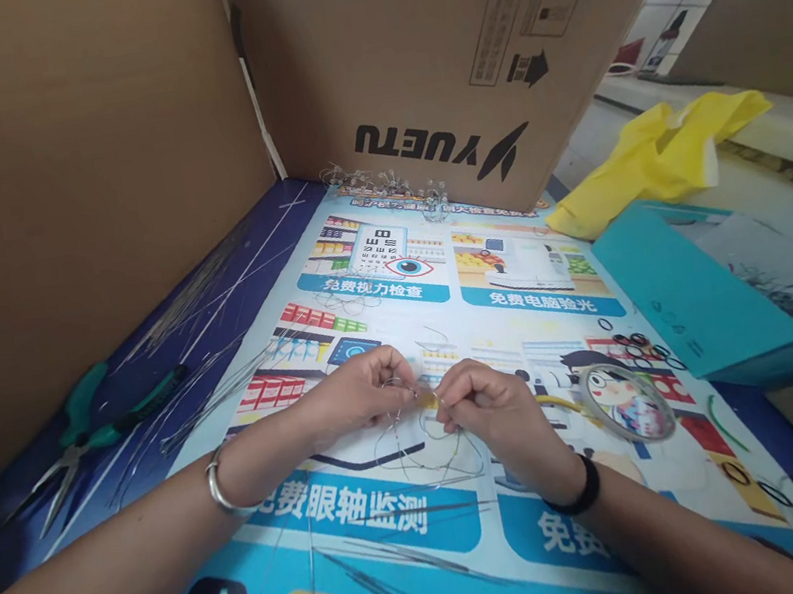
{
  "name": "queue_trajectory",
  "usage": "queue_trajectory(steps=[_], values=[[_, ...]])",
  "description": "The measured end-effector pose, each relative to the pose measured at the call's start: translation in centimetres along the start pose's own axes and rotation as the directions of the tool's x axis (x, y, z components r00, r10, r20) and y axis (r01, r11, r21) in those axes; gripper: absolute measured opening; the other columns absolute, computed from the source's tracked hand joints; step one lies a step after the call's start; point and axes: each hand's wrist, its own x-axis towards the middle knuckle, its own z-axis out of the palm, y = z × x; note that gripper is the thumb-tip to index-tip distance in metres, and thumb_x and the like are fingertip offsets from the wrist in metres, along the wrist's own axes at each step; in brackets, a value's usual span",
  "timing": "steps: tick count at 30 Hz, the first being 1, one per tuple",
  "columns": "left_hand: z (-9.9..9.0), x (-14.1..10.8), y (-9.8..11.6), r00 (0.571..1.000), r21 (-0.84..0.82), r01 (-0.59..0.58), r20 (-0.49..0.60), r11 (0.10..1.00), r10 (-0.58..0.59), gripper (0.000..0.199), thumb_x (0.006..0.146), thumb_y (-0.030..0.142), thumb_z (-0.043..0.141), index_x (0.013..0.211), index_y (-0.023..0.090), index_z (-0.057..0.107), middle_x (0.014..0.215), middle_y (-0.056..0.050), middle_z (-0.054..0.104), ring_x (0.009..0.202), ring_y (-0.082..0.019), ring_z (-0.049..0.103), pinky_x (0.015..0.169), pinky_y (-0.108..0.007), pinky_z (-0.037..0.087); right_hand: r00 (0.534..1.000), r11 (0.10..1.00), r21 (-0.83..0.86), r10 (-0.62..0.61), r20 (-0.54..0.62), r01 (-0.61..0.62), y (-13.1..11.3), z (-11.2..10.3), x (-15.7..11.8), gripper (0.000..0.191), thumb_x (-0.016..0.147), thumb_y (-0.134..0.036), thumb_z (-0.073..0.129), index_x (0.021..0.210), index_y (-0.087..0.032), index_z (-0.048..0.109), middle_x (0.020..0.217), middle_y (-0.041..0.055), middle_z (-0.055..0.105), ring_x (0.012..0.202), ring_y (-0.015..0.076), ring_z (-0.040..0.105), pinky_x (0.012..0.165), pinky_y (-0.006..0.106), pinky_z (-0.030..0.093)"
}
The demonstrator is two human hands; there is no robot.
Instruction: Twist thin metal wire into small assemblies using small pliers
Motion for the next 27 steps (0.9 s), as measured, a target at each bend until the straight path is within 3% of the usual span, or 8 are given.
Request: queue_trajectory(steps=[7,19,27], values=[[-0.03,-0.08,0.14,1.000,-0.018,-0.012,0.003,1.000,0.012,0.020,0.074,0.029,0.064,0.079,0.016,0.049,0.057,0.007,0.048,0.043,-0.003,0.035,0.039,-0.016,0.026,1.000,1.000,0.003,0.012,-0.016,-0.012,0.15,-0.18,0.00,0.014,0.063,-0.005,0.054,0.061,-0.018,0.055,0.071,-0.0036,0.056,0.053,0.0064,0.056,0.045,0.018,0.047],[0.10,-0.21,0.24,0.989,0.201,0.107,-0.123,0.974,-0.083,0.020,0.077,0.036,0.057,0.074,0.016,0.051,0.049,0.007,0.048,0.040,-0.006,0.041,0.036,-0.016,0.029,0.995,0.997,0.032,-0.065,-0.080,0.068,0.36,-0.62,0.20,0.016,0.066,-0.004,0.052,0.062,-0.019,0.054,0.073,-0.0027,0.056,0.056,0.0078,0.056,0.049,0.022,0.049],[0.32,-0.15,-0.47,0.991,0.141,0.025,-0.131,0.990,-0.006,0.022,0.079,0.037,0.057,0.072,0.016,0.053,0.048,0.006,0.051,0.041,-0.006,0.042,0.042,-0.017,0.033,0.998,0.998,0.028,-0.048,-0.051,0.049,0.36,-0.58,0.08,0.013,0.068,-0.007,0.056,0.061,-0.019,0.054,0.072,-0.0032,0.056,0.052,0.0063,0.055,0.047,0.020,0.048]])
